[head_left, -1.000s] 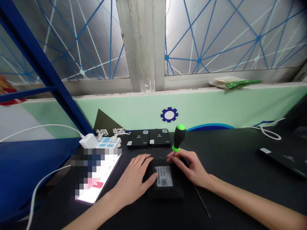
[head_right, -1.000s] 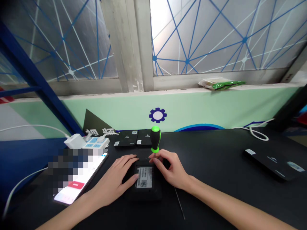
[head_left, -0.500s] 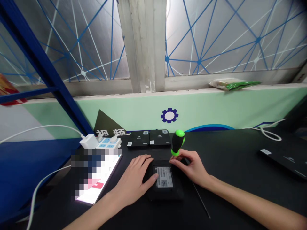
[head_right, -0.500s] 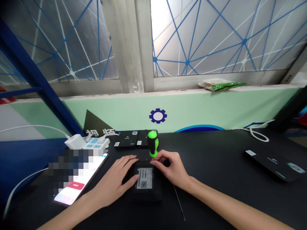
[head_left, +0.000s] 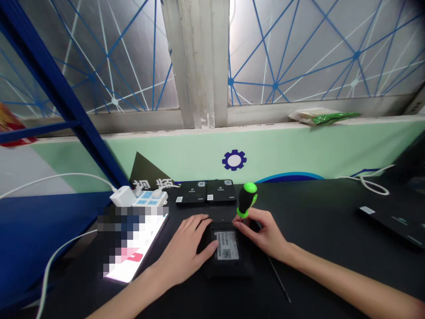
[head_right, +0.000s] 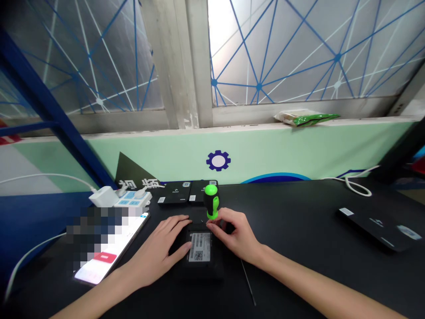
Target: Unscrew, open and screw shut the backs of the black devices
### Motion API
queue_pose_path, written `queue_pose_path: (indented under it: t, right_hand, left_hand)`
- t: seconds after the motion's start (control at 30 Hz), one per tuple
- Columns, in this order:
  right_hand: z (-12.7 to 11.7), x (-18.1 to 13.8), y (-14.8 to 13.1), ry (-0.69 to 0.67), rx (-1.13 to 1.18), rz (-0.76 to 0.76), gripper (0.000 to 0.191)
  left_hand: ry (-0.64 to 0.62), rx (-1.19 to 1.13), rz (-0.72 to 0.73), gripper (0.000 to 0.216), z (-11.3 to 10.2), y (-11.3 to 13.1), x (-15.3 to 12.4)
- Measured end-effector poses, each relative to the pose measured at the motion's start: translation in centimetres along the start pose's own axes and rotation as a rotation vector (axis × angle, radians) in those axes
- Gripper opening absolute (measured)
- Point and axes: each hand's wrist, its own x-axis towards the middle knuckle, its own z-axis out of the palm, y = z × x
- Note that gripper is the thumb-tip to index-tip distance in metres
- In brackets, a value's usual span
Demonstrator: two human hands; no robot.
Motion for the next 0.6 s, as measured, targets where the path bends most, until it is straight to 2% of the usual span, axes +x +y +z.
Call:
queue_pose_path:
  t: [0.27, 0.6]
  right_hand:
    - [0.27, -0.09, 0.25, 0.088, 0.078, 0.091, 0.02]
    - [-0.36, -0.11, -0.55, -0.038, 0.05, 0.019, 0.02]
  left_hand:
    - [-0.006, -0.003, 0.003, 0.048, 0.13, -0.29, -0.14]
    - [-0.022, -0.004, -0.01, 0.047, -0.17, 0.1, -0.03]
